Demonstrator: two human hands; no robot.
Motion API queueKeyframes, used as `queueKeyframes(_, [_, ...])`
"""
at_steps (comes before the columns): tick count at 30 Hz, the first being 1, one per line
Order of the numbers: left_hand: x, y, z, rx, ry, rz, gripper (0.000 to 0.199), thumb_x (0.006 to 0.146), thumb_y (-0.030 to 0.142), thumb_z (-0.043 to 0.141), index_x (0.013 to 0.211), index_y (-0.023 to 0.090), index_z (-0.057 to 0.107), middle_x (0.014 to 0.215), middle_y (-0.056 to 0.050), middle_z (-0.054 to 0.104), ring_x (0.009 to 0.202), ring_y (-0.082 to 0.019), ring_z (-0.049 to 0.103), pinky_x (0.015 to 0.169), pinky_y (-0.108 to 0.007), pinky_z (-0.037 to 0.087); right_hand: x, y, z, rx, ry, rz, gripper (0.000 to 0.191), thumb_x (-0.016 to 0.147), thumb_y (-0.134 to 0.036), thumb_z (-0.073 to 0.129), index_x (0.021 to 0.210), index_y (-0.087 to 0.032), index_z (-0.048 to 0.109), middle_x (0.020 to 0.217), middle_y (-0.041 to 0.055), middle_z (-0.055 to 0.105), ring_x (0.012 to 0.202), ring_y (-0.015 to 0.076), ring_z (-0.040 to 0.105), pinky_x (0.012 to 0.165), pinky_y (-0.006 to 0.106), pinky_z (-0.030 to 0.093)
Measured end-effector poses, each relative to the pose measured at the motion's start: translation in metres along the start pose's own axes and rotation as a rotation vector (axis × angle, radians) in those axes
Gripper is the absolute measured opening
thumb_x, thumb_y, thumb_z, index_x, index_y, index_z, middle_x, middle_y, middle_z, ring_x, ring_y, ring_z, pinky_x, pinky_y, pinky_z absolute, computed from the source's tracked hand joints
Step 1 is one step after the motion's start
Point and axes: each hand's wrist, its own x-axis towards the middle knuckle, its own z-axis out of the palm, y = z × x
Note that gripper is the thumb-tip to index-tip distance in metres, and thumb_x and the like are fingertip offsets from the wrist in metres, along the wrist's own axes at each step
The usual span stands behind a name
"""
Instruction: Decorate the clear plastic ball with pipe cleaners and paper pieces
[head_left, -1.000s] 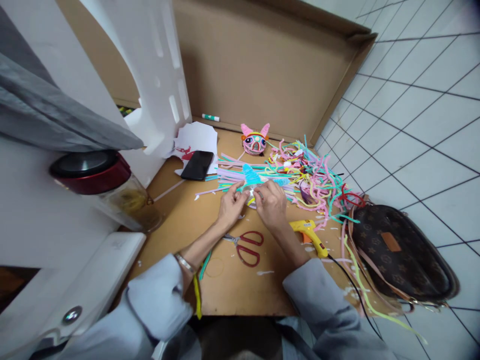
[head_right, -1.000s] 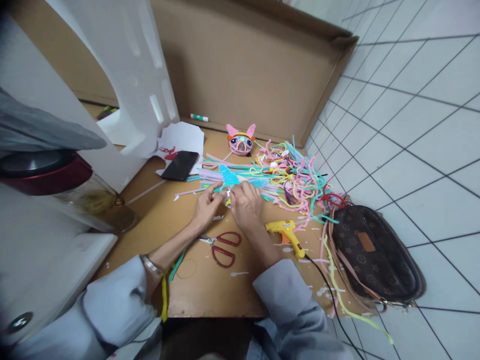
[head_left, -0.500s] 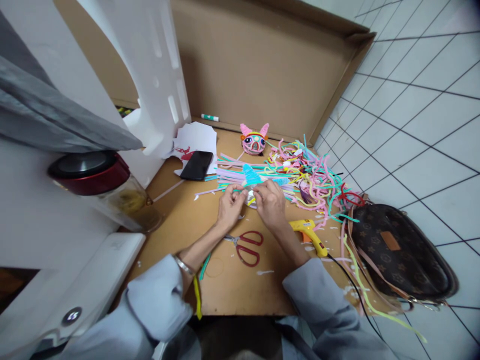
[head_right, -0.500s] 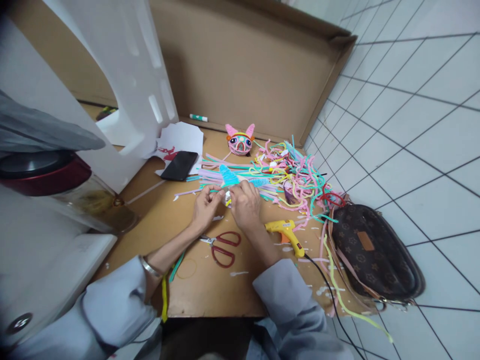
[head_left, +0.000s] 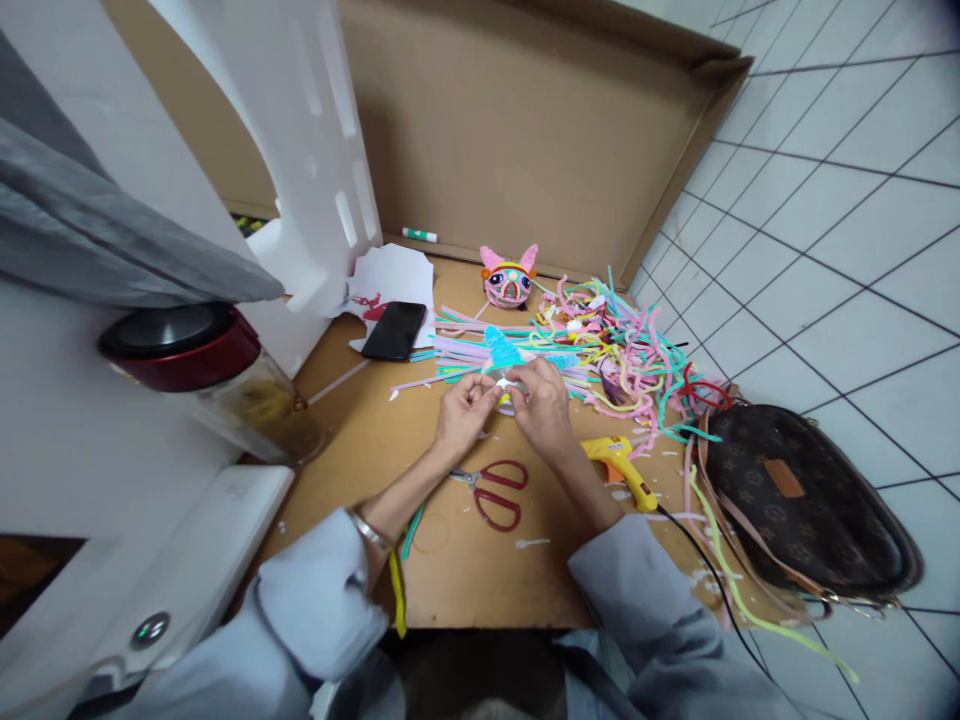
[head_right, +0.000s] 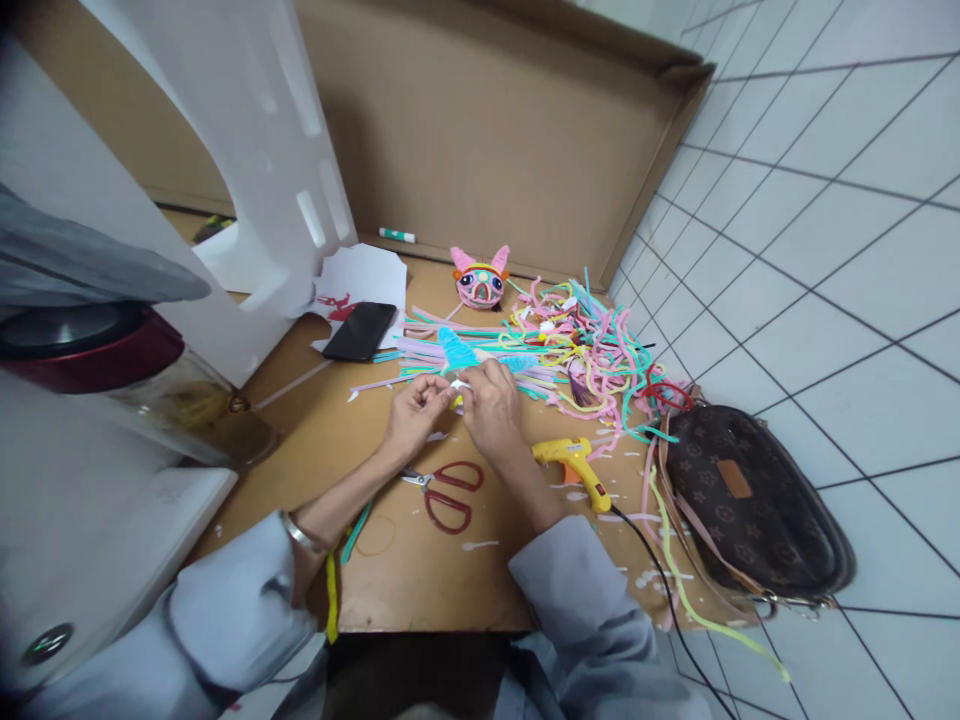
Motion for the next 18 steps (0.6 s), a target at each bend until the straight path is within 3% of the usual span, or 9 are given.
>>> queueKeyframes(7, [0.0033,-0.0037,-0.0012,-0.128,-0.039,-0.062,0.023,0.072,0.039,0.066,0.073,0.018,0.058,0.055,0.006,0.04,0.051,-0.008,0.03,0.053,-0.023,0.023,0.0016,0.002,-0.0022,0.027,-0.026,-0.001,0.02,0.085,-0.012,0.054,0.097,-0.019,0.068,0.096,0.0086,0.064,0.094,0.0247,0.056,0.083,0.035,0.044])
queueKeyframes(18, [0.0047,-0.003,-0.0004,-0.188,-0.016,-0.108,0.022,0.069,0.037,0.065,0.073,0.018,0.056,0.052,0.009,0.036,0.048,-0.007,0.025,0.051,-0.023,0.02,0.002,0.0021,-0.0029,0.072,-0.022,-0.007,0.024,0.086,-0.011,0.052,0.095,-0.021,0.073,0.093,0.007,0.064,0.09,0.0226,0.056,0.082,0.034,0.044])
